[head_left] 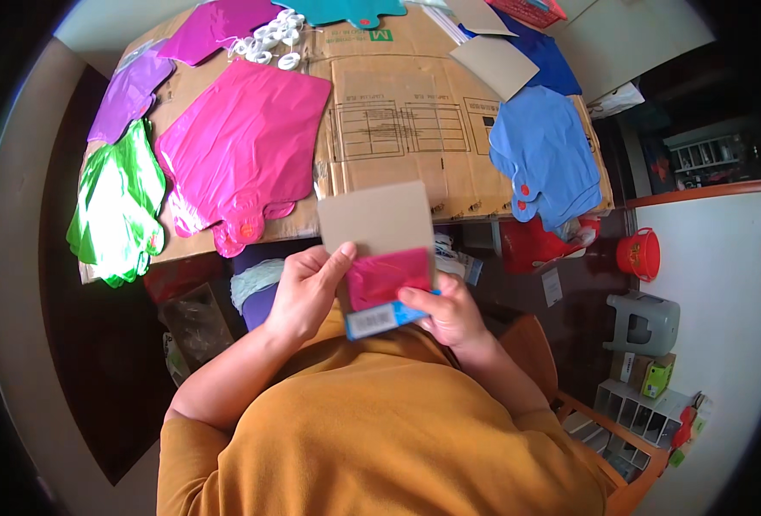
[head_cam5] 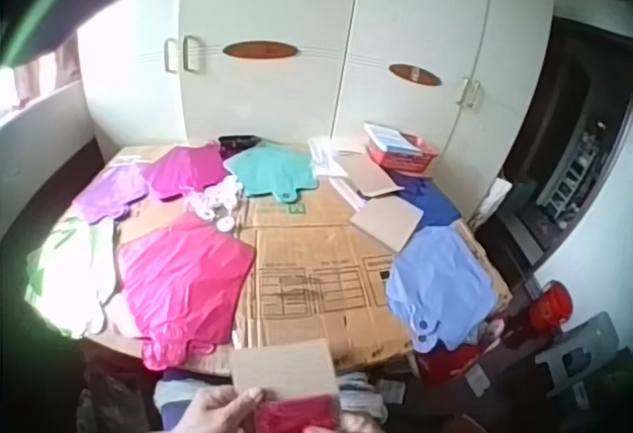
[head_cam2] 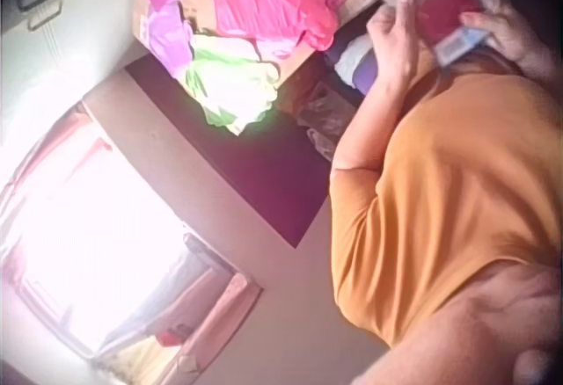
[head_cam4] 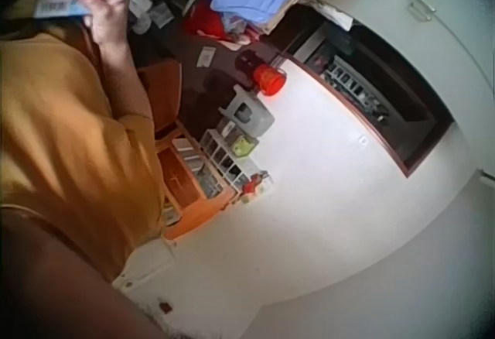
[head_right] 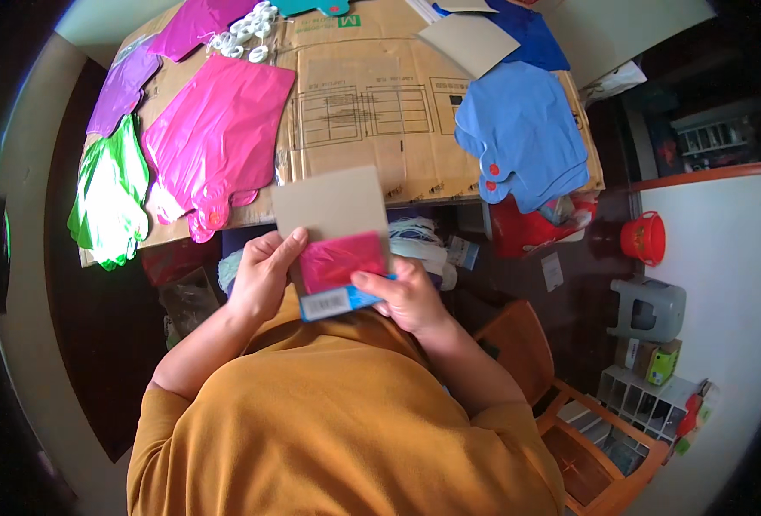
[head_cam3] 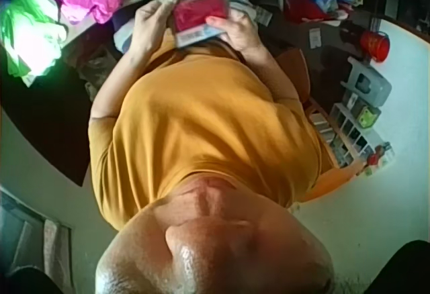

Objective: Folding and packaging star-shaped foil balloons into plastic sleeves with cardboard inserts.

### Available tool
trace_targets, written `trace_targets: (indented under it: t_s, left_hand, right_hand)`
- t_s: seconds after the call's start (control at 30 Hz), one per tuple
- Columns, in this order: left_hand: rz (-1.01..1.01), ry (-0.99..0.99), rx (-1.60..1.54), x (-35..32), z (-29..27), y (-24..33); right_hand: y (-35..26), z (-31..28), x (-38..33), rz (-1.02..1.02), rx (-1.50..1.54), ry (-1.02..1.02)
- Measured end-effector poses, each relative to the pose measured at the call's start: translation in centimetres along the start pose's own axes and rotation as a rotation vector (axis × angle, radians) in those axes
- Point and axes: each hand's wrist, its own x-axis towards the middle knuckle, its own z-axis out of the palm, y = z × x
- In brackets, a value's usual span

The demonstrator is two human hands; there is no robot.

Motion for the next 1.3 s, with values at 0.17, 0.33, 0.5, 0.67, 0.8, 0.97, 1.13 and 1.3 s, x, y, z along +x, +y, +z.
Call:
trace_targets:
  t_s: [0.17, 0.33, 0.5, 0.67, 0.8, 0.97, 1.13, 1.3]
  left_hand:
    - [0.545, -0.012, 0.959, 0.8, -0.2, 9.0]
    - [1.357, -0.26, 1.284, 10.3, 0.0, 10.6]
    - [1.198, -0.529, 1.628, 13.5, -0.8, 10.9]
    - [1.133, -0.509, 1.502, 12.7, -0.6, 11.4]
    - [1.164, -0.464, 1.531, 12.4, -0.8, 11.3]
    - [1.394, -0.398, 1.572, 13.2, -0.2, 10.5]
    - [1.235, -0.421, 1.597, 12.3, -0.6, 10.3]
    - [1.23, -0.29, 1.477, 11.2, -0.1, 9.4]
  right_hand:
    - [-3.6, -8.0, -4.0, 0.058, 0.0, -0.048]
    - [-7.2, -8.7, -2.3, 0.211, -0.129, -0.256]
    - [-6.7, -6.7, 2.6, 0.353, -0.021, -0.295]
    - [-6.3, -6.8, 3.7, 0.326, 0.13, -0.207]
    - [-7.2, -7.1, 2.7, 0.216, 0.213, -0.153]
    - [-7.4, -7.1, 2.3, 0.273, 0.013, -0.134]
    - [-7.7, -7.0, 2.9, 0.342, 0.005, -0.215]
    - [-7.3, -6.5, 3.5, 0.388, 0.011, -0.231]
